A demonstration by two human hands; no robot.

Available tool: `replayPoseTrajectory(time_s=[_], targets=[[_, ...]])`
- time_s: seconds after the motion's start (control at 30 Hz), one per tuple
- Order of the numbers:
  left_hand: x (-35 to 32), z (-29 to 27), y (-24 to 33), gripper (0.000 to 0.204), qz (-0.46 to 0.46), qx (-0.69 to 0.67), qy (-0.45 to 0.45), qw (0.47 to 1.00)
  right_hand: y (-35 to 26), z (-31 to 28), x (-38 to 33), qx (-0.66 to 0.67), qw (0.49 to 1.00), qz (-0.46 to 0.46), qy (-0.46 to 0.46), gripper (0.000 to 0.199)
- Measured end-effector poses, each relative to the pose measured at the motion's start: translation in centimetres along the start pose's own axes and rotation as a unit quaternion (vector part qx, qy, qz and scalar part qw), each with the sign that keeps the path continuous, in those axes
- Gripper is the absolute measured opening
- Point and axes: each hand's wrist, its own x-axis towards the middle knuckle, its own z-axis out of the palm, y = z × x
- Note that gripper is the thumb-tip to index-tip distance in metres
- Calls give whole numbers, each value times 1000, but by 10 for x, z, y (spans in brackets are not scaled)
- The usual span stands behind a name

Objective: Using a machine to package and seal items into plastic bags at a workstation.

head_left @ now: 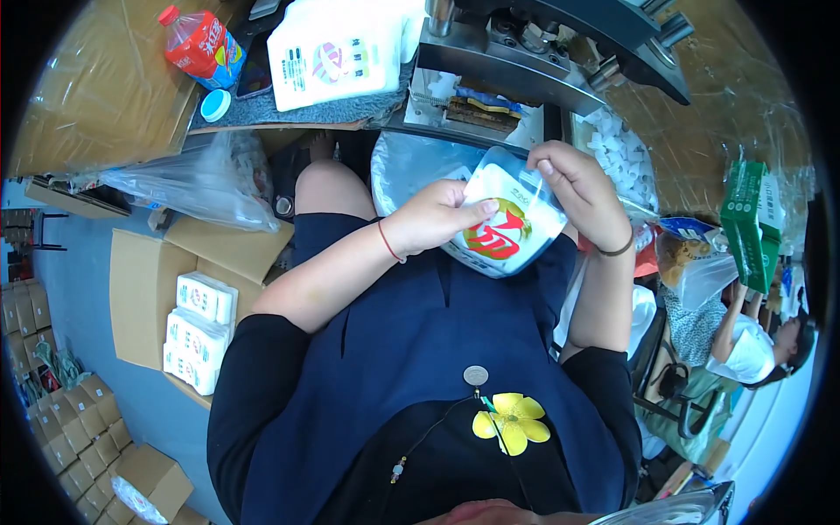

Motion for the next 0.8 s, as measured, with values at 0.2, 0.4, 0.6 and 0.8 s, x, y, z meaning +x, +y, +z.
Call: replayPoseTrajectory(time_s=[0.2,0.4,0.6,0.8], targets=[[9,-8,-13,34,-35,8,-18,999,53,-27,-9,-270,950,65,142,26],[18,-26,-3,34,-20,-23,39,999,121,-24,-24,-411,886,169,131,25],[30,-41,14,35,-7,-121,68,990,123,-14,-20,-378,894,171,169,23],[38,-46,26,37,-28,-160,103,981,127,-4,-23,-360,885,187,229,28]])
